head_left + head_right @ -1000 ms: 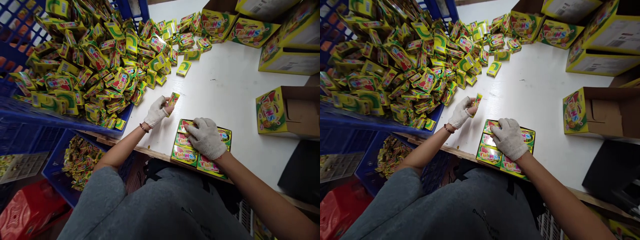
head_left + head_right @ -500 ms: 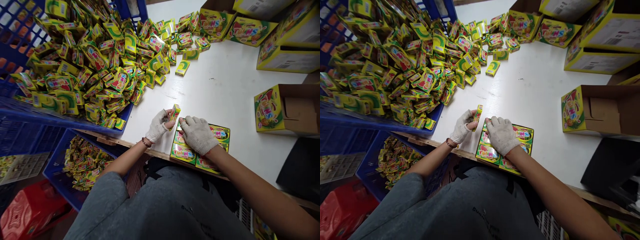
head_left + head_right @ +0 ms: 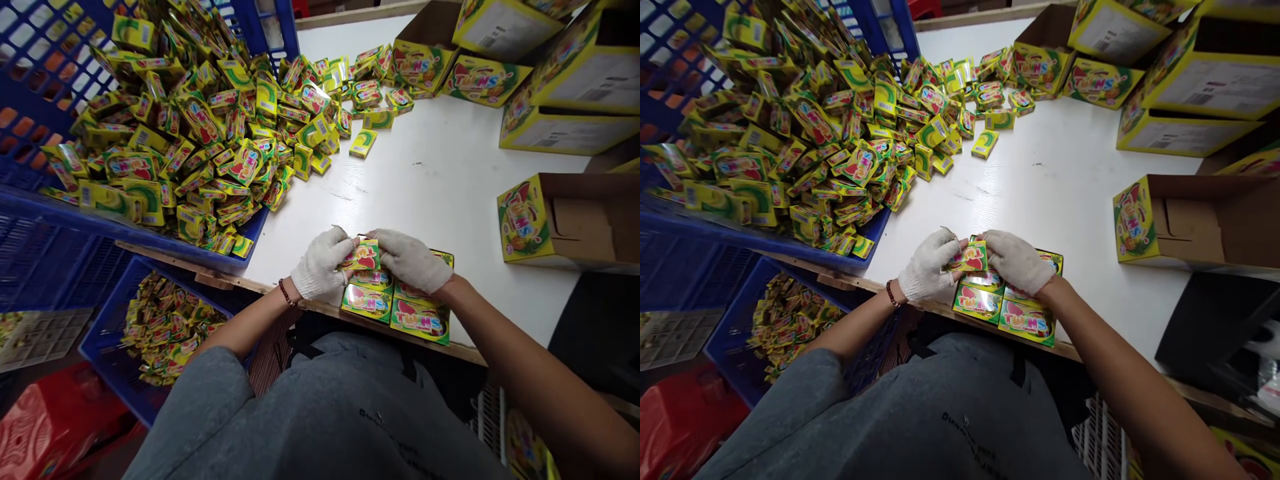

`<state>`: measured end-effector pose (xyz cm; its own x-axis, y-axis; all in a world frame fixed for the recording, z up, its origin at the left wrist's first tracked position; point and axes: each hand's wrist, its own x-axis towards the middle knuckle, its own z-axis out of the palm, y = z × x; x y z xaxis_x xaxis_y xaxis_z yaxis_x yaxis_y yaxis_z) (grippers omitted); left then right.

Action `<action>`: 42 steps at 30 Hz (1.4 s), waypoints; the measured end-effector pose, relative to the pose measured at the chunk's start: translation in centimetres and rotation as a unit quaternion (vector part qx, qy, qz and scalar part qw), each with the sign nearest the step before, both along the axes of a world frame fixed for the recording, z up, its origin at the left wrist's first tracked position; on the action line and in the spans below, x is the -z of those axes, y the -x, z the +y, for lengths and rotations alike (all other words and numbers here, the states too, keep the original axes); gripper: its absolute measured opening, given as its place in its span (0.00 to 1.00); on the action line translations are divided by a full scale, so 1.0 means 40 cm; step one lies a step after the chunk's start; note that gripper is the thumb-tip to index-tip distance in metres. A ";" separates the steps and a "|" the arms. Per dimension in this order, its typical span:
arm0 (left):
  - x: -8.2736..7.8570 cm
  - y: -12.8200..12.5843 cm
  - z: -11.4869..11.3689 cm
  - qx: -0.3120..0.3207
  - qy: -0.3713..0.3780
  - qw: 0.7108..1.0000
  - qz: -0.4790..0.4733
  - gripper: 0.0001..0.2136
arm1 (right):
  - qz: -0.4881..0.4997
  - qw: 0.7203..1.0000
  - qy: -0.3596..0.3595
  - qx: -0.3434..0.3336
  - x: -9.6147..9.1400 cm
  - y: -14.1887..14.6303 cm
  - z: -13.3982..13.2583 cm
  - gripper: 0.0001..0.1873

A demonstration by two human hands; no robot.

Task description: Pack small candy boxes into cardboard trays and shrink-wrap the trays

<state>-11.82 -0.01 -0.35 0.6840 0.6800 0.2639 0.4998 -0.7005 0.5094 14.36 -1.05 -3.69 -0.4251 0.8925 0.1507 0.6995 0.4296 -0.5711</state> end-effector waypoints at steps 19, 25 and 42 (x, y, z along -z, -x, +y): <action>0.070 -0.001 -0.051 0.021 0.015 0.992 -0.125 0.30 | 0.017 0.997 -0.041 0.063 -0.047 -0.058 -0.142 0.22; 0.059 -0.003 -0.088 -0.112 0.119 0.968 -0.190 0.23 | -0.140 0.988 -0.064 -0.024 -0.086 0.031 -0.159 0.26; -0.026 -0.073 -0.035 -0.017 0.221 0.974 -0.045 0.14 | 0.073 0.986 -0.146 0.047 -0.101 -0.050 -0.208 0.27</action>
